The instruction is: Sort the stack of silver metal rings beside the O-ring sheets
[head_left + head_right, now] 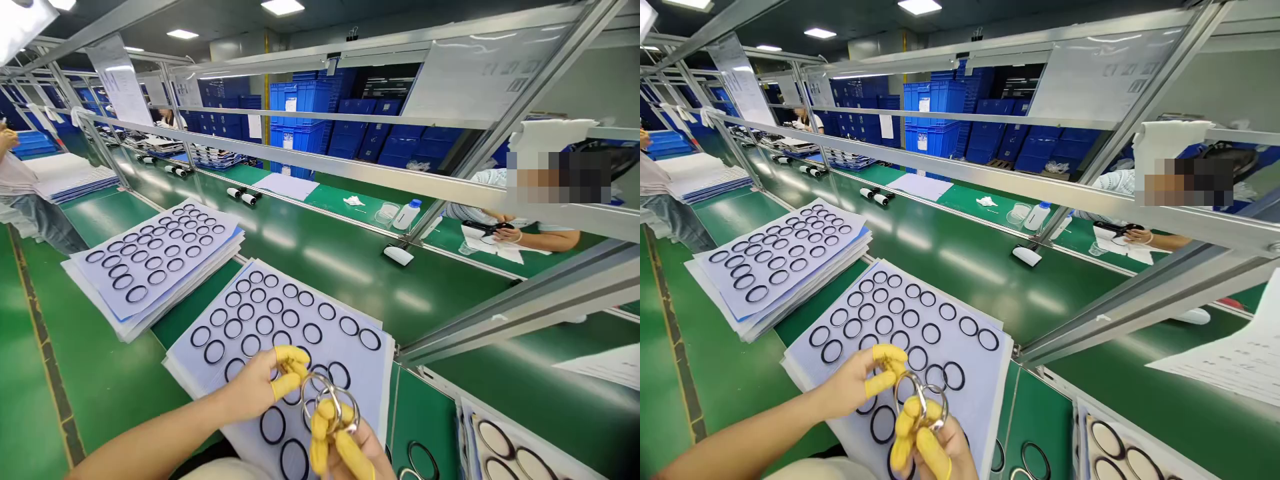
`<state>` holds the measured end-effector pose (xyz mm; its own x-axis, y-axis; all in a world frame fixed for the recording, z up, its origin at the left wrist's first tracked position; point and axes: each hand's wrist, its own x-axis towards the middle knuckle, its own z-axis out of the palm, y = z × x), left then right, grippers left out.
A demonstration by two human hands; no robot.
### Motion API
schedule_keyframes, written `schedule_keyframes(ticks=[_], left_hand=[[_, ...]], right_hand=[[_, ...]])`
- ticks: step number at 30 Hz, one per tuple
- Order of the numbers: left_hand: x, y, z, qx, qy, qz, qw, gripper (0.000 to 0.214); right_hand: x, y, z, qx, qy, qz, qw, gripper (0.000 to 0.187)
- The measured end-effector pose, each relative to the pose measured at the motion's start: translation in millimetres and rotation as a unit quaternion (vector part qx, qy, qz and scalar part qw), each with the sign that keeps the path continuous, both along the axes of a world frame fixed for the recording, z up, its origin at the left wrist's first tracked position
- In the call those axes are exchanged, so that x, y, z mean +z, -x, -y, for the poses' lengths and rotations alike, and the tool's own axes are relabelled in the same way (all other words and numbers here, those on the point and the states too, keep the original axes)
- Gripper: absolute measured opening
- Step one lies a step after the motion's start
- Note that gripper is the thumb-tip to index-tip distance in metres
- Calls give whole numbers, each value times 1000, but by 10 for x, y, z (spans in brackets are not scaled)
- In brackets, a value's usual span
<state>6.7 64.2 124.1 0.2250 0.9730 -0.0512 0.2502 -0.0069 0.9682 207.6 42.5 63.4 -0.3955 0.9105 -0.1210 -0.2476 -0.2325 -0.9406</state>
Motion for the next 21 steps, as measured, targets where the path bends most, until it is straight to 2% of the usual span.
schedule_keyframes(ticks=[1, 2, 3, 5, 7, 11, 13, 16, 19, 21], left_hand=[[-111, 42, -84, 0, -48, -123, 991, 24], [-223, 88, -180, 3, -71, -185, 980, 25], [-335, 137, -286, 6, -81, -220, 972, 25], [-555, 225, -511, 9, -90, -272, 958, 23], [-752, 275, -733, -2, -89, -320, 943, 17], [-1031, 225, -1080, -40, -86, -383, 919, 29], [-1112, 161, -1191, -56, -80, -394, 914, 31], [-1180, 93, -1289, -62, -65, -381, 920, 31], [-1186, 89, -1320, -44, -52, -330, 942, 31], [-1133, 115, -1295, -23, -46, -274, 960, 31]], right_hand=[[-69, 6, -128, -12, -71, 83, 994, 40], [-140, 9, -279, -41, -148, 186, 970, 40], [-216, 10, -447, -61, -181, 237, 953, 36], [-377, 12, -789, -88, -223, 293, 926, 37], [-542, 25, -1075, -85, -255, 343, 900, 33], [-801, 99, -1350, -41, -286, 396, 872, 18], [-865, 140, -1384, -28, -282, 401, 871, 16], [-865, 179, -1403, -37, -250, 383, 889, 15], [-736, 183, -1372, -88, -184, 327, 923, 17], [-572, 175, -1279, -131, -120, 266, 948, 24]])
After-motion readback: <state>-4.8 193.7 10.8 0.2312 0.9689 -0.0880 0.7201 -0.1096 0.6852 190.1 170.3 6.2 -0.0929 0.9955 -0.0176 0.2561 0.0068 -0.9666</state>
